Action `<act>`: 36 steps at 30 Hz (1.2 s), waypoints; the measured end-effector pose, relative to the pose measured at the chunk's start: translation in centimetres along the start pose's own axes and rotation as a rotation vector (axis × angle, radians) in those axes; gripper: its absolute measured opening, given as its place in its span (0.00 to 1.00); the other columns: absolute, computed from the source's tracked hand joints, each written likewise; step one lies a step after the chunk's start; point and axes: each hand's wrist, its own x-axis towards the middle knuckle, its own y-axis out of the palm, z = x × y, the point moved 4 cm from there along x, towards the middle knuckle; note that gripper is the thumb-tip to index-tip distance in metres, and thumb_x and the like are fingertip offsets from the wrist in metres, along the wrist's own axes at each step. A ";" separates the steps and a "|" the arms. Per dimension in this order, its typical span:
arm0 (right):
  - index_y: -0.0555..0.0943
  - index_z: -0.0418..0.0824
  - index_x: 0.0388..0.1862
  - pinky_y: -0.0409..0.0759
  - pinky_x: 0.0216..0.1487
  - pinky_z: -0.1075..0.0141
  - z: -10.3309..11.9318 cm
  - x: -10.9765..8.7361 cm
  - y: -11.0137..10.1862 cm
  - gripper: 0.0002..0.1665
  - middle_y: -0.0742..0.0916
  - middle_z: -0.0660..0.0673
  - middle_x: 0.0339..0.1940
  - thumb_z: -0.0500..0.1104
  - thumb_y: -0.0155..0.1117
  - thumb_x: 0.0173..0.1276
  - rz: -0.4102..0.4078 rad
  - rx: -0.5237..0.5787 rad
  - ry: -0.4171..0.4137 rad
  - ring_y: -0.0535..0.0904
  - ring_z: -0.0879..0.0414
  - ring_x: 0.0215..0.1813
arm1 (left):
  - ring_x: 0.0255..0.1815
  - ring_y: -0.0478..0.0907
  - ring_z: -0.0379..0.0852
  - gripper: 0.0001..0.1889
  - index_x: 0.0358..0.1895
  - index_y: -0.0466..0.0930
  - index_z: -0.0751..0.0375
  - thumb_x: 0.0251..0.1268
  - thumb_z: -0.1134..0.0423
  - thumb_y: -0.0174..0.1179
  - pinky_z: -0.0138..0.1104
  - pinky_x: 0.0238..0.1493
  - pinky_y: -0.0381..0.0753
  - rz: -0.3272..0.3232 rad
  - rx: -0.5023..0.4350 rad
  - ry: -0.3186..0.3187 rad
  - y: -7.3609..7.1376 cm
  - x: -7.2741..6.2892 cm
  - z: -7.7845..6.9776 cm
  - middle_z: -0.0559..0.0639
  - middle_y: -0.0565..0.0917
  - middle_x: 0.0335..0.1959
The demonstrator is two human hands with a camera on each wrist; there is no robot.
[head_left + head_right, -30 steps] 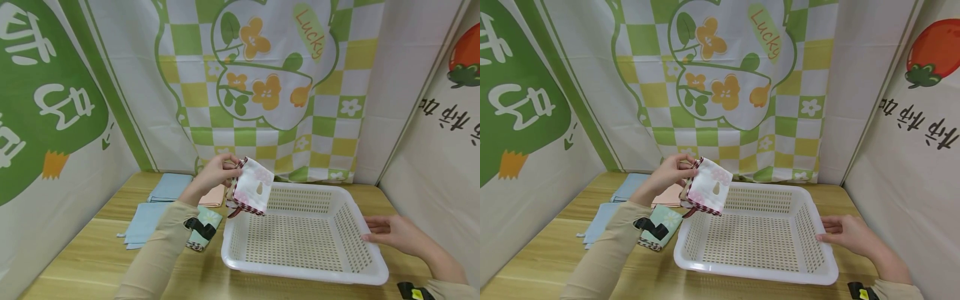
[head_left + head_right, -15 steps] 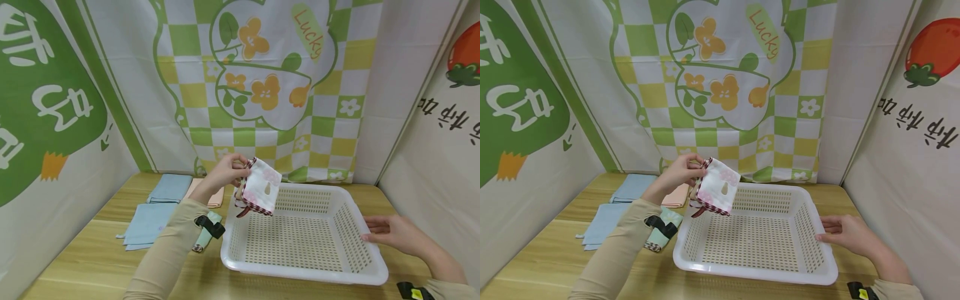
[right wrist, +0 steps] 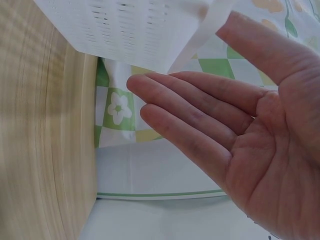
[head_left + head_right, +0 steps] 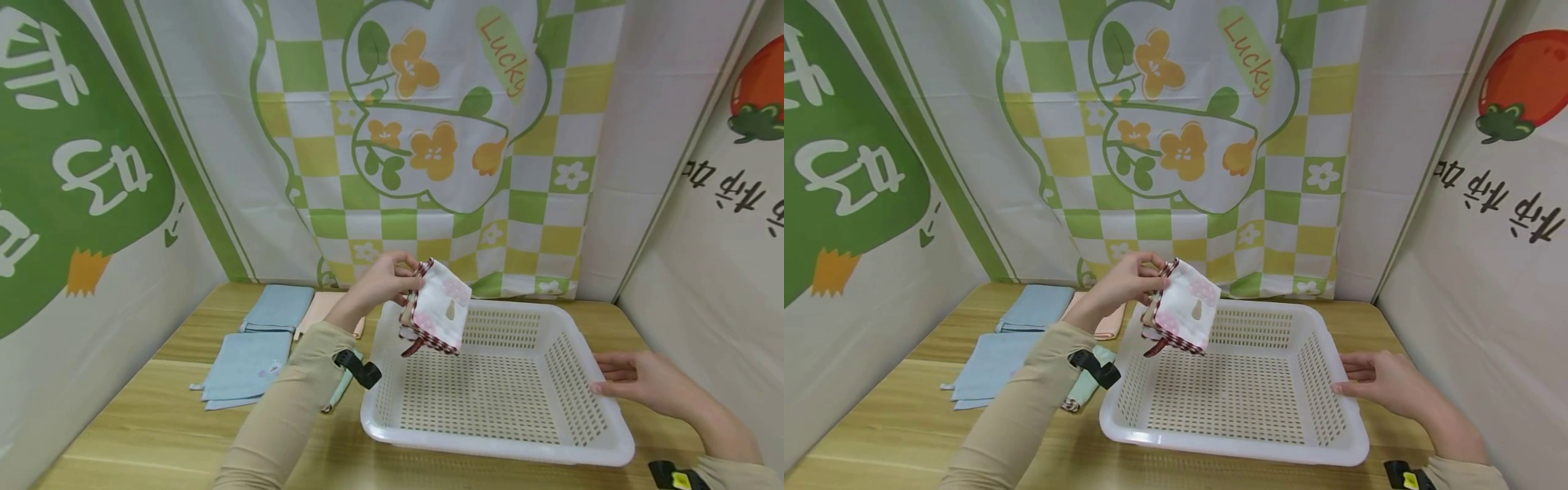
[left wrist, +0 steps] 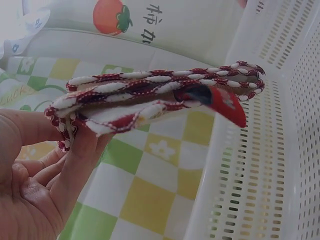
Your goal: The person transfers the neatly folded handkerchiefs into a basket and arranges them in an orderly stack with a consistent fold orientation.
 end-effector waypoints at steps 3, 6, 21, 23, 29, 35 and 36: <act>0.71 0.23 0.59 0.82 0.38 0.72 0.0 0.0 0.0 0.39 0.84 0.32 0.51 0.52 0.67 0.62 0.002 0.002 -0.002 0.85 0.51 0.45 | 0.28 0.79 0.43 0.13 0.47 0.71 0.65 0.61 0.68 0.62 0.42 0.29 0.84 0.015 -0.009 -0.006 0.4 0.3 0.1 0.53 0.83 0.30; 0.72 0.23 0.59 0.82 0.38 0.72 0.1 0.0 -0.1 0.39 0.84 0.32 0.51 0.52 0.67 0.62 0.003 0.005 -0.008 0.85 0.52 0.45 | 0.28 0.79 0.43 0.13 0.46 0.70 0.64 0.61 0.68 0.61 0.39 0.27 0.83 0.025 -0.005 -0.013 0.6 0.6 0.2 0.53 0.83 0.30; 0.72 0.23 0.59 0.82 0.38 0.72 0.1 0.0 -0.1 0.39 0.84 0.32 0.51 0.52 0.67 0.62 0.002 -0.008 -0.005 0.85 0.51 0.45 | 0.29 0.78 0.42 0.11 0.42 0.69 0.65 0.60 0.71 0.60 0.36 0.25 0.83 0.046 -0.026 -0.005 2.5 1.2 0.0 0.50 0.79 0.27; 0.72 0.23 0.59 0.82 0.38 0.72 0.1 0.1 -0.1 0.39 0.84 0.32 0.51 0.53 0.67 0.62 0.001 -0.009 -0.001 0.85 0.51 0.45 | 0.29 0.79 0.42 0.10 0.41 0.69 0.64 0.60 0.71 0.60 0.36 0.25 0.83 0.055 -0.019 -0.007 2.7 1.3 0.1 0.50 0.79 0.27; 0.71 0.22 0.59 0.82 0.38 0.72 0.1 0.1 -0.1 0.40 0.83 0.31 0.51 0.53 0.67 0.61 0.007 0.008 0.008 0.85 0.48 0.45 | 0.28 0.79 0.43 0.10 0.40 0.69 0.63 0.60 0.70 0.60 0.37 0.26 0.83 0.072 -0.004 -0.011 3.4 1.7 0.3 0.51 0.79 0.27; 0.71 0.22 0.59 0.82 0.38 0.72 0.1 0.1 -0.1 0.40 0.83 0.31 0.52 0.52 0.67 0.62 0.015 0.023 0.007 0.85 0.48 0.46 | 0.22 0.78 0.43 0.09 0.37 0.68 0.64 0.59 0.72 0.60 0.37 0.26 0.84 0.089 -0.027 -0.018 4.0 2.1 0.7 0.50 0.79 0.25; 0.71 0.22 0.59 0.82 0.38 0.72 0.1 0.1 -0.1 0.40 0.83 0.31 0.52 0.52 0.67 0.62 0.015 0.025 0.006 0.85 0.48 0.46 | 0.21 0.78 0.43 0.09 0.37 0.68 0.64 0.59 0.72 0.60 0.37 0.26 0.84 0.091 -0.029 -0.017 4.1 2.1 0.8 0.50 0.79 0.24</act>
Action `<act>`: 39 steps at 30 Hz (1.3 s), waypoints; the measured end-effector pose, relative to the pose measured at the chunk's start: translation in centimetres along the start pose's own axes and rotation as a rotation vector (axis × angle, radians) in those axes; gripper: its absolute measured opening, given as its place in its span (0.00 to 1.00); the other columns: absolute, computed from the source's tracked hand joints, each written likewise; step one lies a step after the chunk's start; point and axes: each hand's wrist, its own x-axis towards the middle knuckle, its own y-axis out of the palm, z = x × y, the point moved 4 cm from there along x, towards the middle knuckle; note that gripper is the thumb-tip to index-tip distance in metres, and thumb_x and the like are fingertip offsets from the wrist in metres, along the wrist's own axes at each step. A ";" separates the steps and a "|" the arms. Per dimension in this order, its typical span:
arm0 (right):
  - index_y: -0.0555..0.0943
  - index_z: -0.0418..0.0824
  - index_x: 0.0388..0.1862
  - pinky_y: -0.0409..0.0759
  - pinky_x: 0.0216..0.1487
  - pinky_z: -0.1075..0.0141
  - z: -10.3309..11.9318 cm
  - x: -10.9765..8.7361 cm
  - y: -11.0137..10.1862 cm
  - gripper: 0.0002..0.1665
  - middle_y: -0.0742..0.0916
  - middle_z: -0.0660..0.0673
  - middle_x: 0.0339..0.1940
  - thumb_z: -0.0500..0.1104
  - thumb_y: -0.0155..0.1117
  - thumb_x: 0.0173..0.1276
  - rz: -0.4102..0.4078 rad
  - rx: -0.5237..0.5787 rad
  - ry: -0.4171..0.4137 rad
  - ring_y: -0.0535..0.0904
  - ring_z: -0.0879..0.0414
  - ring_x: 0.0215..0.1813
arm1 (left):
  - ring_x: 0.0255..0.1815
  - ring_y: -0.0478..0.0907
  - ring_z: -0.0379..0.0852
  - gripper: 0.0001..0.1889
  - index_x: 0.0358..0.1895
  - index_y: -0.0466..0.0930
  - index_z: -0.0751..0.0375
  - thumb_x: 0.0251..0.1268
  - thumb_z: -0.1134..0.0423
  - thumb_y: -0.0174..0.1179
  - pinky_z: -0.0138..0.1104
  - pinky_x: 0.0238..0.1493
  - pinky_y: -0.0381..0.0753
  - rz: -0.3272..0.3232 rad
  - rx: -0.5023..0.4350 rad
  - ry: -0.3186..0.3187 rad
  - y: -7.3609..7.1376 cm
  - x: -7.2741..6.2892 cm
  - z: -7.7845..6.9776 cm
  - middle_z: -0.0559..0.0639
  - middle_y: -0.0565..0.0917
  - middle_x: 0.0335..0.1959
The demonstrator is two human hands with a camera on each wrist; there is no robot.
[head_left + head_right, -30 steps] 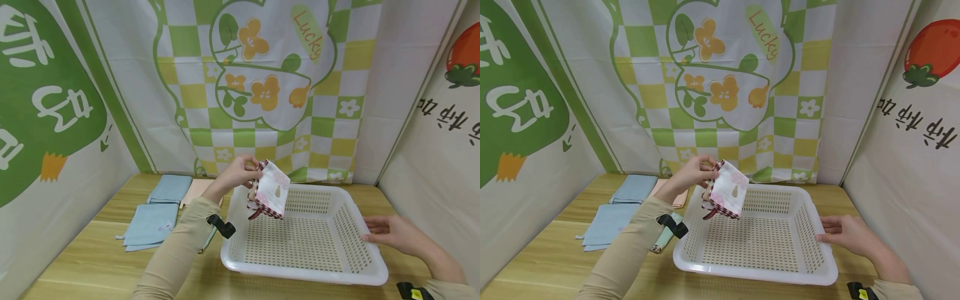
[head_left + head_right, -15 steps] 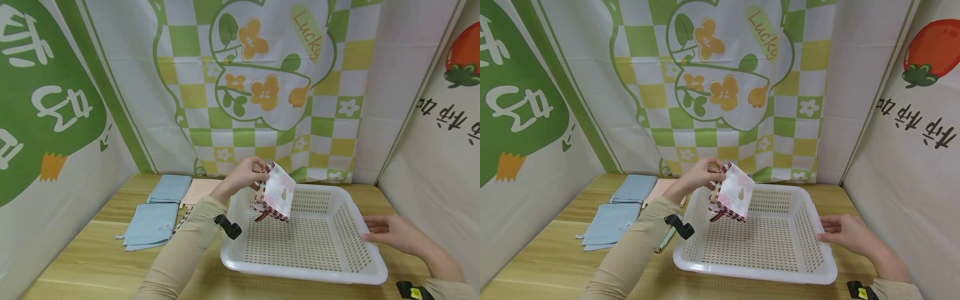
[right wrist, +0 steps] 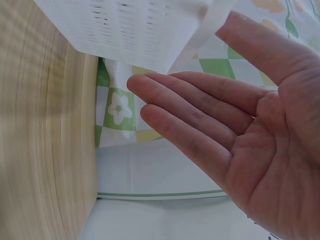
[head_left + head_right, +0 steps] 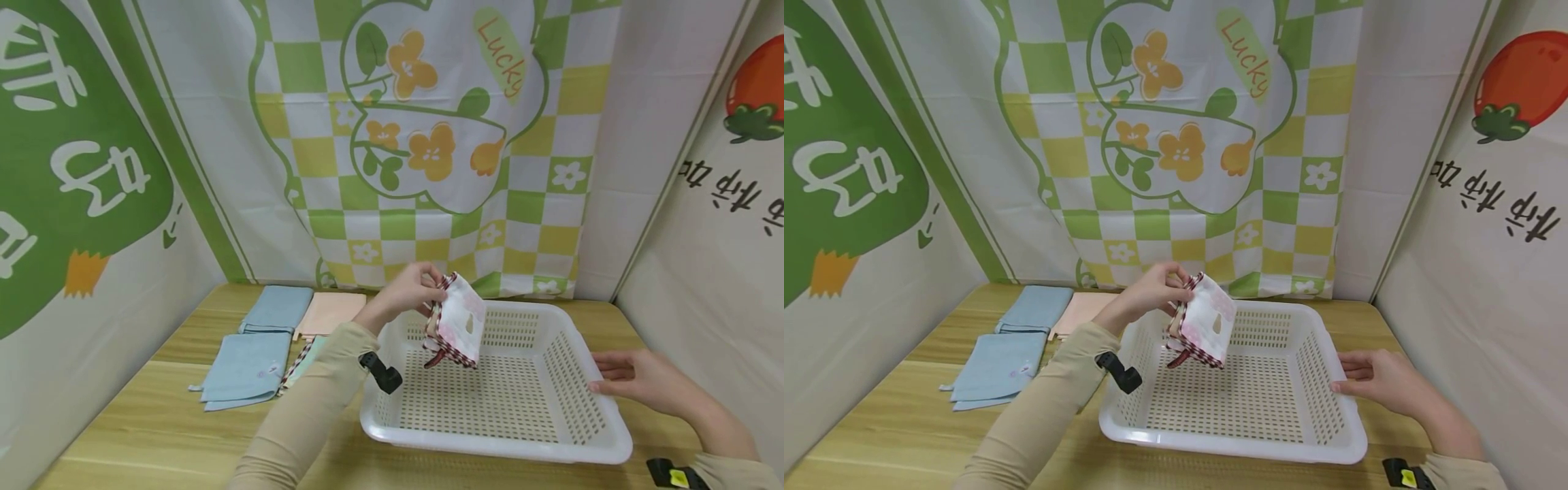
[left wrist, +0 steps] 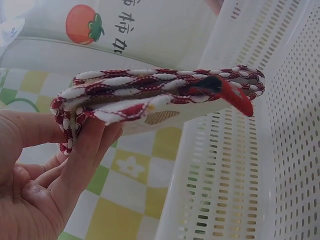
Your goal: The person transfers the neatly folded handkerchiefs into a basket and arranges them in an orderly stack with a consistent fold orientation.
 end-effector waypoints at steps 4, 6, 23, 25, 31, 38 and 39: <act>0.71 0.22 0.59 0.82 0.38 0.72 0.0 0.0 0.0 0.40 0.83 0.31 0.52 0.52 0.67 0.62 -0.001 -0.008 -0.004 0.85 0.49 0.46 | 0.20 0.79 0.43 0.09 0.36 0.68 0.64 0.58 0.72 0.60 0.39 0.27 0.84 0.005 0.005 -0.001 0.3 0.2 0.3 0.51 0.80 0.24; 0.71 0.22 0.59 0.82 0.38 0.72 0.1 0.0 0.0 0.40 0.83 0.31 0.51 0.52 0.67 0.62 -0.004 -0.013 -0.005 0.85 0.49 0.45 | 0.21 0.79 0.43 0.09 0.36 0.69 0.64 0.58 0.72 0.60 0.41 0.29 0.85 0.010 0.005 -0.005 0.5 0.3 0.4 0.51 0.80 0.24; 0.71 0.22 0.59 0.82 0.38 0.72 0.0 -0.2 0.1 0.39 0.84 0.32 0.49 0.51 0.67 0.62 -0.009 -0.005 -0.020 0.85 0.53 0.44 | 0.21 0.78 0.44 0.10 0.34 0.67 0.63 0.57 0.74 0.60 0.39 0.30 0.85 0.057 -0.019 -0.078 2.2 0.8 1.4 0.52 0.77 0.25; 0.71 0.22 0.59 0.82 0.38 0.72 0.1 -0.2 0.1 0.39 0.84 0.32 0.49 0.51 0.67 0.62 -0.012 -0.007 -0.019 0.85 0.53 0.44 | 0.20 0.77 0.43 0.10 0.33 0.67 0.63 0.56 0.74 0.61 0.39 0.29 0.85 0.058 -0.022 -0.089 2.4 0.9 1.5 0.52 0.75 0.24; 0.71 0.22 0.59 0.82 0.38 0.72 0.0 -0.2 0.1 0.39 0.84 0.32 0.50 0.51 0.67 0.62 -0.013 -0.003 -0.017 0.85 0.52 0.44 | 0.17 0.76 0.44 0.11 0.33 0.66 0.64 0.55 0.75 0.61 0.40 0.29 0.85 0.075 -0.013 -0.127 3.0 1.1 2.1 0.53 0.75 0.22; 0.71 0.21 0.59 0.82 0.38 0.72 0.1 -0.1 0.1 0.39 0.84 0.31 0.50 0.52 0.67 0.62 -0.011 -0.008 -0.013 0.85 0.50 0.44 | 0.16 0.77 0.45 0.11 0.31 0.66 0.64 0.55 0.77 0.60 0.45 0.33 0.85 0.112 -0.004 -0.182 3.9 1.1 2.5 0.53 0.75 0.19; 0.71 0.21 0.59 0.82 0.38 0.72 0.1 -0.1 0.0 0.39 0.84 0.31 0.50 0.52 0.67 0.62 -0.012 -0.009 -0.011 0.85 0.50 0.44 | 0.16 0.77 0.45 0.11 0.31 0.66 0.64 0.55 0.77 0.60 0.43 0.32 0.86 0.118 -0.005 -0.187 4.1 1.1 2.6 0.53 0.74 0.19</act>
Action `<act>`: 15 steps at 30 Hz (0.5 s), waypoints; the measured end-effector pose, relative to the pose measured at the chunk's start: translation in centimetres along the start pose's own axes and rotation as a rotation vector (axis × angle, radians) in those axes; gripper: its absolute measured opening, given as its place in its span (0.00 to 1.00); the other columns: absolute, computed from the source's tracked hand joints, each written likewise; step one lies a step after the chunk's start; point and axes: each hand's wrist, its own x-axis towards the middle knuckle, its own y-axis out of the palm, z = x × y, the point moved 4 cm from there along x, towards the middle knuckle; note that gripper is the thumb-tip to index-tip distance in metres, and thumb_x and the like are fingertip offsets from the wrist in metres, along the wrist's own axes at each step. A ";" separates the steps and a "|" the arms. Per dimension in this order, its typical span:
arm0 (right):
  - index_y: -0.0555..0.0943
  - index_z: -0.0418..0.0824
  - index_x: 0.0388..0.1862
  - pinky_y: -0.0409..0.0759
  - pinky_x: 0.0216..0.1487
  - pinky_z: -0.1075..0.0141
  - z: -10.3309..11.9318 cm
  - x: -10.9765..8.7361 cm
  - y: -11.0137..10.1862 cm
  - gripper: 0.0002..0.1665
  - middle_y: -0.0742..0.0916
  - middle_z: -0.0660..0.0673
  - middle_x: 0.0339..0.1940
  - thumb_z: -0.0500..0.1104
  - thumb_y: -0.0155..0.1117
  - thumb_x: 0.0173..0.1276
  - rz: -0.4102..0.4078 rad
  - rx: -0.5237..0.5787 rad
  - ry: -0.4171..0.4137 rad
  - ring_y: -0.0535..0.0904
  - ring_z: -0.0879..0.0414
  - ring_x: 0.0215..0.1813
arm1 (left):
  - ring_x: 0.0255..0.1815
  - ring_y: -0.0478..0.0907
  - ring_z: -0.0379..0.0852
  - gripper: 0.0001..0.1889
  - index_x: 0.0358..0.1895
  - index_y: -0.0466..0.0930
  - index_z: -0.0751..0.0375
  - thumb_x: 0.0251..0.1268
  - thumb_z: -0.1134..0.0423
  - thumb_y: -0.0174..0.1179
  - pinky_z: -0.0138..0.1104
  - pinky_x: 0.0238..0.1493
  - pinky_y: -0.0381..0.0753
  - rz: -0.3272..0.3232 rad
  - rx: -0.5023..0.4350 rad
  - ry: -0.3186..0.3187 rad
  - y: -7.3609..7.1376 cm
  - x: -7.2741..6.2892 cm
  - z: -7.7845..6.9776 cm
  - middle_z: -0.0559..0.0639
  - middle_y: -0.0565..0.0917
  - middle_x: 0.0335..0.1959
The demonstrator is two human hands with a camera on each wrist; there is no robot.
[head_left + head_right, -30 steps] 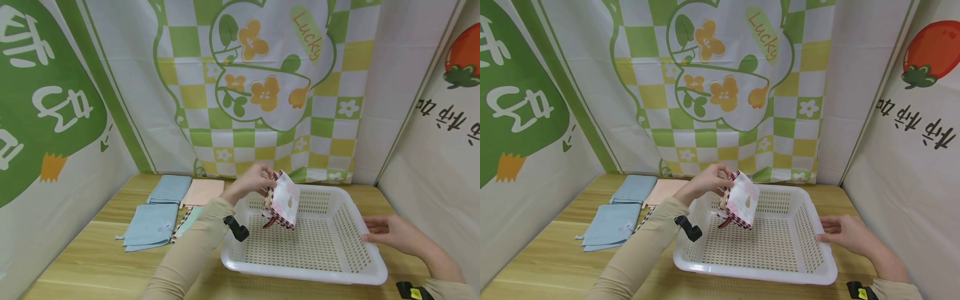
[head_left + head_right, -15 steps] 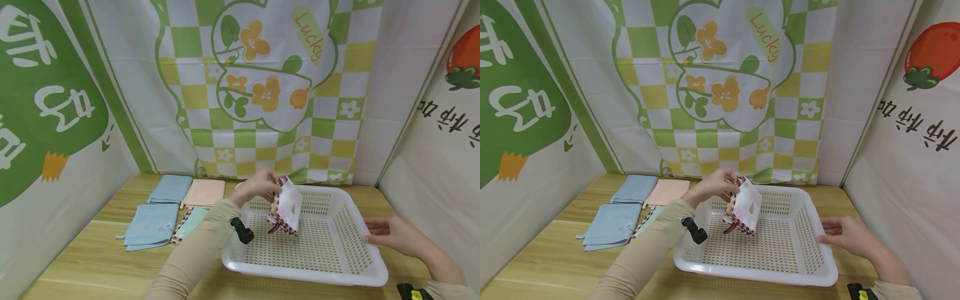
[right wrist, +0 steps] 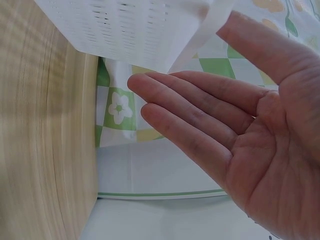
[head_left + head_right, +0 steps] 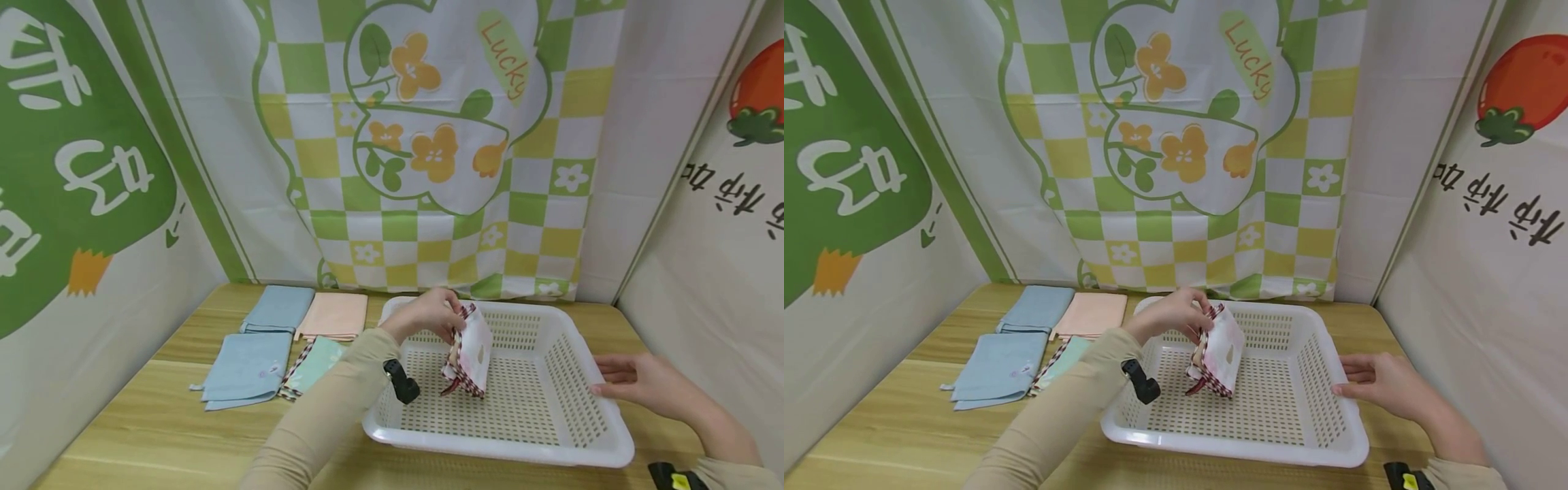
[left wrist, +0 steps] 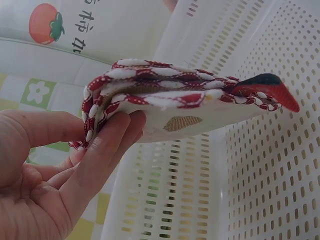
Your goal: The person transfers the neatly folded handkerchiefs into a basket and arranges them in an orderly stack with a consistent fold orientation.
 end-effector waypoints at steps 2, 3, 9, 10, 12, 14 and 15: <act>0.71 0.21 0.59 0.82 0.38 0.72 0.0 0.1 0.0 0.39 0.84 0.31 0.49 0.52 0.68 0.61 -0.004 -0.005 0.001 0.85 0.50 0.44 | 0.16 0.78 0.45 0.11 0.30 0.66 0.64 0.54 0.77 0.60 0.42 0.31 0.86 0.004 0.002 -0.008 0.2 0.1 0.1 0.53 0.75 0.19; 0.71 0.21 0.58 0.83 0.38 0.72 0.0 0.1 -0.1 0.40 0.84 0.31 0.49 0.52 0.68 0.61 -0.006 -0.008 0.000 0.85 0.50 0.44 | 0.16 0.78 0.45 0.11 0.30 0.67 0.64 0.54 0.77 0.60 0.43 0.32 0.86 0.005 0.000 -0.011 0.3 0.2 0.2 0.53 0.75 0.19; 0.71 0.22 0.58 0.82 0.38 0.72 -0.1 0.1 0.0 0.40 0.84 0.32 0.50 0.52 0.68 0.61 -0.001 -0.016 0.001 0.85 0.50 0.44 | 0.14 0.78 0.45 0.11 0.28 0.67 0.64 0.52 0.78 0.61 0.42 0.30 0.86 0.010 0.008 -0.019 1.0 0.7 0.4 0.54 0.77 0.17; 0.71 0.22 0.59 0.82 0.38 0.72 -0.2 0.1 0.0 0.40 0.84 0.32 0.50 0.52 0.68 0.61 0.001 -0.014 0.002 0.85 0.50 0.44 | 0.14 0.78 0.45 0.11 0.28 0.67 0.64 0.52 0.78 0.61 0.42 0.30 0.86 0.010 0.013 -0.017 1.2 0.8 0.4 0.54 0.76 0.17; 0.71 0.22 0.59 0.82 0.38 0.72 -0.2 0.1 0.0 0.40 0.84 0.32 0.50 0.52 0.67 0.61 0.004 -0.009 0.002 0.85 0.50 0.45 | 0.13 0.78 0.45 0.11 0.27 0.67 0.64 0.52 0.78 0.61 0.41 0.30 0.86 0.013 0.018 -0.018 1.4 0.8 0.4 0.54 0.76 0.16; 0.71 0.22 0.59 0.82 0.38 0.72 -0.2 0.1 0.0 0.39 0.84 0.32 0.50 0.52 0.67 0.61 0.002 -0.009 0.000 0.85 0.50 0.45 | 0.13 0.77 0.45 0.11 0.27 0.67 0.64 0.51 0.78 0.61 0.41 0.29 0.86 0.014 0.015 -0.021 1.5 0.9 0.4 0.54 0.76 0.16; 0.71 0.22 0.59 0.82 0.38 0.72 -0.2 0.1 0.0 0.39 0.84 0.32 0.50 0.52 0.67 0.61 0.002 -0.007 -0.001 0.85 0.50 0.45 | 0.13 0.77 0.45 0.11 0.27 0.67 0.64 0.51 0.78 0.61 0.42 0.29 0.86 0.012 0.016 -0.021 1.6 0.9 0.4 0.54 0.76 0.16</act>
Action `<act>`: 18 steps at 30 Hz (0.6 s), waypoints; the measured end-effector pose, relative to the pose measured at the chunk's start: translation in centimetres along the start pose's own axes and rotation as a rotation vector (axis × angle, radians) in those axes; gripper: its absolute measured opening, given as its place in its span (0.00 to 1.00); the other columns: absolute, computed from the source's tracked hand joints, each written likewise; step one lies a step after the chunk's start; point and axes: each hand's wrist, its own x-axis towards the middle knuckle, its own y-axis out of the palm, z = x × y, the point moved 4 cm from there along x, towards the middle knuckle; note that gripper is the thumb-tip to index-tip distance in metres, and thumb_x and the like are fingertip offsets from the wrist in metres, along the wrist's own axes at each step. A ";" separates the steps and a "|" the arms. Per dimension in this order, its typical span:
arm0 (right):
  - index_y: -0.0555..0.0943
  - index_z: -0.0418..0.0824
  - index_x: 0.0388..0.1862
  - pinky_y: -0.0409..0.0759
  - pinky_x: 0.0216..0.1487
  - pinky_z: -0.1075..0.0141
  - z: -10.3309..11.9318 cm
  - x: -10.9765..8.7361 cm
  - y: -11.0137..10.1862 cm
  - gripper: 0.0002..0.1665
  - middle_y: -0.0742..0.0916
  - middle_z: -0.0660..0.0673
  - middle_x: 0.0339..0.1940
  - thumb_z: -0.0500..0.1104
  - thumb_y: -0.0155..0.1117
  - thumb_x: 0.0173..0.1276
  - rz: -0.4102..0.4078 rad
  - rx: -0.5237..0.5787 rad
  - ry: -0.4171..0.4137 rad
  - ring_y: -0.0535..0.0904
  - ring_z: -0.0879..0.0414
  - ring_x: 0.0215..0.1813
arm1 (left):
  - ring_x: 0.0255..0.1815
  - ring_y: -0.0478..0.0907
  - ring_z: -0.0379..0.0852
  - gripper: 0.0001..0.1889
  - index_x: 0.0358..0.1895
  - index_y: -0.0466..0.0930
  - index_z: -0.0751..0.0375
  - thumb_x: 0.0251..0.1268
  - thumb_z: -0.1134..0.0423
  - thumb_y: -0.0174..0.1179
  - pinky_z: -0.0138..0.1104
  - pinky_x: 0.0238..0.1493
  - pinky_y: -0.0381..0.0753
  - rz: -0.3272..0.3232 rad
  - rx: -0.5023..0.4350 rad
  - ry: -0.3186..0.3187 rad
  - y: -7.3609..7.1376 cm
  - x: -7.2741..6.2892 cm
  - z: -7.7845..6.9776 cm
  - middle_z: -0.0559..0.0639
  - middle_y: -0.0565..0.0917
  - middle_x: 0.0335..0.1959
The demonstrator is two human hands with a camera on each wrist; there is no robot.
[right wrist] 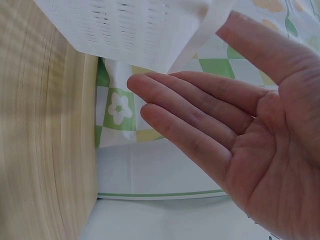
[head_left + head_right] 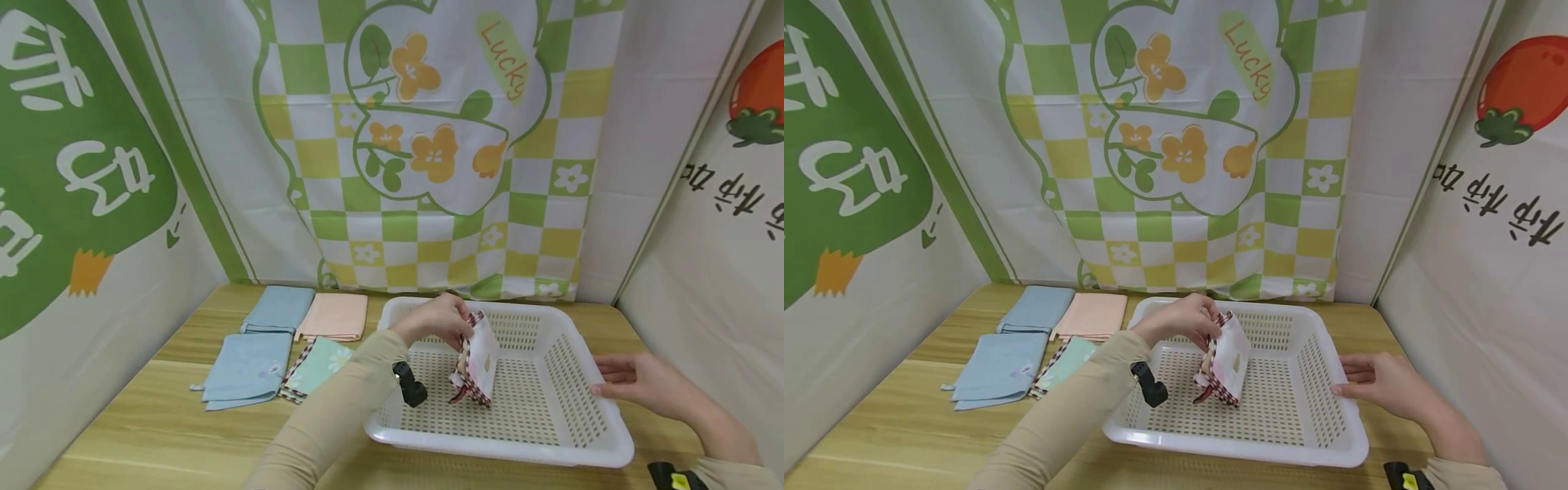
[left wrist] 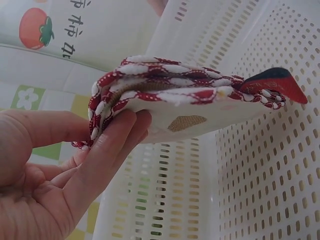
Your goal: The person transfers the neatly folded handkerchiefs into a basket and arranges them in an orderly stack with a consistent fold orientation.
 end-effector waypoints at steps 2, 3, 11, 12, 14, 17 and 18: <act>0.71 0.21 0.59 0.82 0.38 0.72 0.0 0.0 0.0 0.39 0.84 0.31 0.50 0.52 0.67 0.61 0.000 0.002 -0.003 0.85 0.50 0.45 | 0.13 0.78 0.45 0.11 0.27 0.67 0.64 0.52 0.78 0.61 0.43 0.31 0.86 0.002 0.015 -0.005 0.1 0.0 0.0 0.54 0.76 0.16; 0.71 0.21 0.58 0.82 0.38 0.72 0.0 0.0 0.0 0.39 0.84 0.31 0.50 0.52 0.67 0.61 -0.001 0.002 -0.007 0.85 0.50 0.44 | 0.13 0.78 0.45 0.11 0.27 0.68 0.64 0.52 0.78 0.61 0.45 0.34 0.85 0.006 0.024 -0.009 0.1 0.0 0.0 0.54 0.76 0.17; 0.71 0.20 0.58 0.83 0.38 0.72 0.1 0.0 0.0 0.39 0.84 0.31 0.49 0.51 0.68 0.61 -0.003 0.022 -0.018 0.85 0.52 0.44 | 0.16 0.79 0.44 0.11 0.25 0.68 0.64 0.54 0.77 0.61 0.51 0.45 0.82 0.051 0.085 -0.058 0.4 -0.1 0.4 0.53 0.76 0.18; 0.71 0.20 0.58 0.83 0.38 0.71 0.1 0.0 0.0 0.39 0.84 0.30 0.49 0.51 0.68 0.61 -0.002 0.022 -0.015 0.85 0.52 0.44 | 0.16 0.79 0.44 0.11 0.25 0.68 0.64 0.55 0.77 0.61 0.51 0.45 0.82 0.051 0.089 -0.061 0.4 -0.1 0.4 0.53 0.76 0.18; 0.71 0.21 0.58 0.83 0.38 0.70 0.0 0.0 0.0 0.39 0.84 0.30 0.49 0.51 0.67 0.62 0.000 0.022 -0.009 0.85 0.51 0.44 | 0.16 0.79 0.44 0.11 0.25 0.68 0.64 0.54 0.77 0.61 0.49 0.42 0.84 0.048 0.096 -0.062 0.4 -0.2 0.5 0.53 0.76 0.17; 0.71 0.21 0.59 0.83 0.38 0.69 0.0 0.0 0.0 0.39 0.84 0.31 0.50 0.51 0.67 0.62 0.004 0.014 0.001 0.85 0.50 0.44 | 0.15 0.78 0.44 0.10 0.25 0.69 0.64 0.54 0.77 0.61 0.42 0.33 0.86 0.044 0.100 -0.066 0.4 -0.1 0.6 0.54 0.76 0.17; 0.71 0.22 0.59 0.83 0.38 0.69 0.0 0.0 0.0 0.39 0.84 0.31 0.50 0.51 0.67 0.62 0.005 0.011 0.003 0.85 0.50 0.45 | 0.15 0.78 0.44 0.10 0.25 0.69 0.64 0.54 0.77 0.61 0.40 0.31 0.86 0.043 0.100 -0.070 0.3 -0.1 0.6 0.54 0.76 0.17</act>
